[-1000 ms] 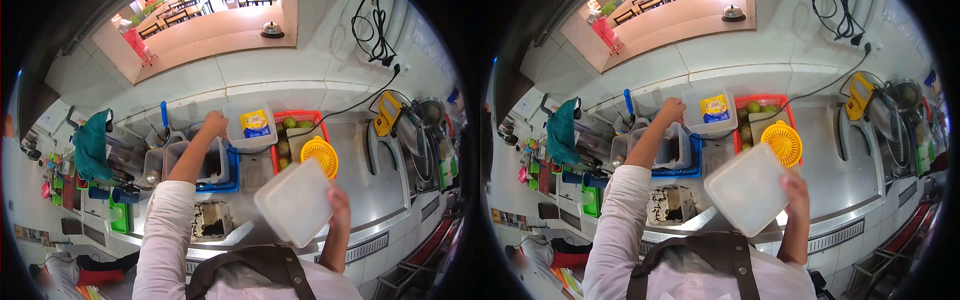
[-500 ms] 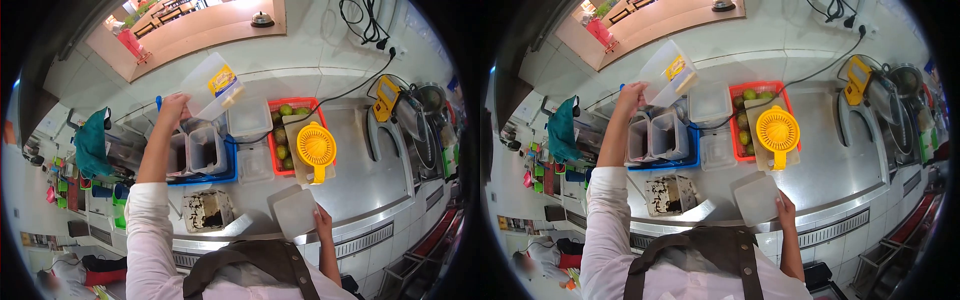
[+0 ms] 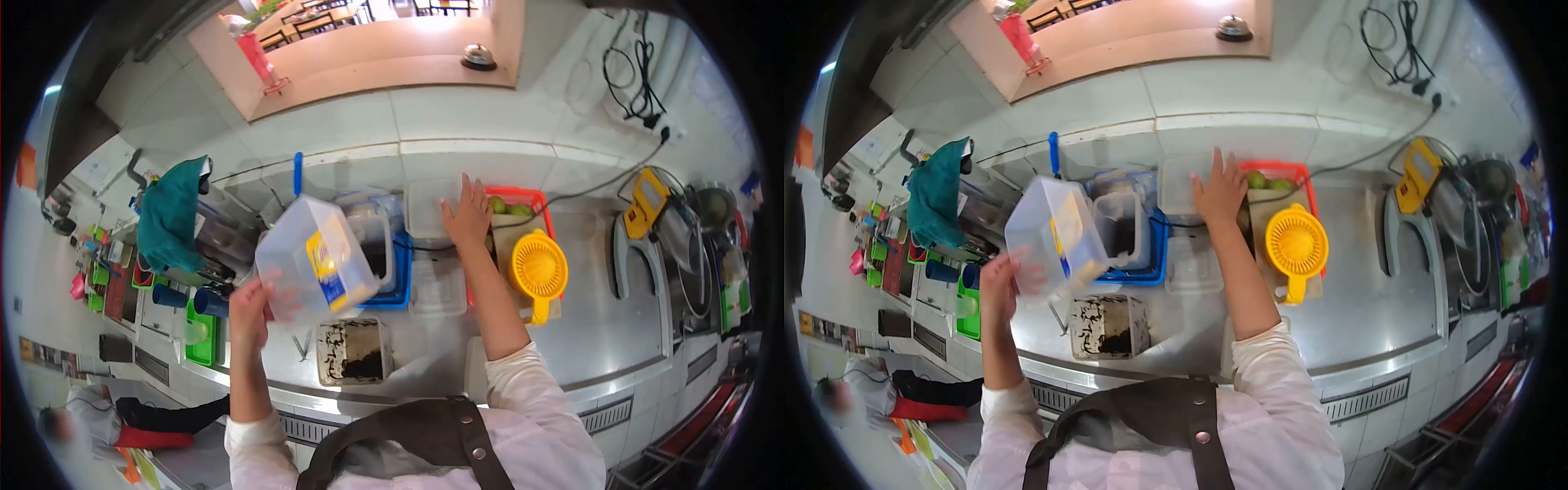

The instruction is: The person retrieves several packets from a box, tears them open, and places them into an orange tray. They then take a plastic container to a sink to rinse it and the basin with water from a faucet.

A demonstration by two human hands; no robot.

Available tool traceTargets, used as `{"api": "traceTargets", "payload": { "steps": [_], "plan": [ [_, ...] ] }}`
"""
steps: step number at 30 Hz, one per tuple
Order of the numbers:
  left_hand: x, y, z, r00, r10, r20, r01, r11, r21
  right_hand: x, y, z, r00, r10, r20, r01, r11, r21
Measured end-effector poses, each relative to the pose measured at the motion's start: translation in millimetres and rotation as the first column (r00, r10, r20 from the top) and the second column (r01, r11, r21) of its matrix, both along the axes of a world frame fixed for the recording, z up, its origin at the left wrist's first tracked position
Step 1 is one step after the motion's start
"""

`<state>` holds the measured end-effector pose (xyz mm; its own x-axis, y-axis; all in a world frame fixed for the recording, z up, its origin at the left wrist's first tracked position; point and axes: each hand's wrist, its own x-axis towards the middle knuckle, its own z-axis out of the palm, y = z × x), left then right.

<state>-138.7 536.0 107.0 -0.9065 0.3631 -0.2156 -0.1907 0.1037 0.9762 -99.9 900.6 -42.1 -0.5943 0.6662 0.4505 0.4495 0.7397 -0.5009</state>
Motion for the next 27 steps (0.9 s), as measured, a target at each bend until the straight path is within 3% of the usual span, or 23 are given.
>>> {"api": "traceTargets", "payload": {
  "steps": [1, 2, 6, 8, 9, 11, 17, 20, 27],
  "plan": [
    [6.4, -14.1, -3.5, 1.000, 0.015, 0.006, -0.015, 1.000, 0.005, -11.0, 1.3, 1.7, 0.977, -0.063, 0.202, 0.049, 0.996, 0.074],
    [14.2, -26.9, -6.5, 1.000, 0.028, 0.004, -0.028, 1.000, 0.009, -16.8, 2.0, 0.9, 0.946, -0.091, 0.310, 0.089, 0.996, 0.018],
    [35.0, -59.8, -18.4, 0.985, 0.130, 0.113, -0.133, 0.991, 0.024, -26.0, 1.5, -11.9, 0.972, -0.075, 0.225, 0.097, 0.991, -0.091],
    [39.3, -66.9, -26.2, 0.976, 0.166, 0.140, -0.173, 0.984, 0.039, -30.6, -4.5, -15.1, 0.997, 0.012, 0.081, -0.001, 0.990, -0.142],
    [40.3, -67.0, -27.9, 0.975, 0.167, 0.146, -0.175, 0.984, 0.045, -31.6, -8.2, -13.6, 0.996, 0.014, 0.086, -0.002, 0.991, -0.135],
    [42.6, -65.0, -27.8, 0.971, 0.196, 0.140, -0.204, 0.978, 0.048, -35.4, -15.8, -8.0, 0.940, -0.070, 0.333, 0.094, 0.994, -0.055],
    [50.3, -62.7, -11.3, 0.978, 0.196, 0.071, -0.199, 0.979, 0.043, -28.4, -2.4, -6.3, 0.901, -0.101, 0.422, 0.117, 0.993, -0.013],
    [50.8, -63.3, -10.6, 0.979, 0.182, 0.088, -0.187, 0.981, 0.050, -28.5, 3.3, -13.4, 0.923, -0.032, 0.383, 0.046, 0.998, -0.030],
    [45.1, -45.3, -10.4, 0.990, 0.124, 0.072, -0.128, 0.989, 0.066, -31.2, -17.4, 0.4, 0.910, -0.036, 0.412, 0.088, 0.990, -0.108]
  ]
}}
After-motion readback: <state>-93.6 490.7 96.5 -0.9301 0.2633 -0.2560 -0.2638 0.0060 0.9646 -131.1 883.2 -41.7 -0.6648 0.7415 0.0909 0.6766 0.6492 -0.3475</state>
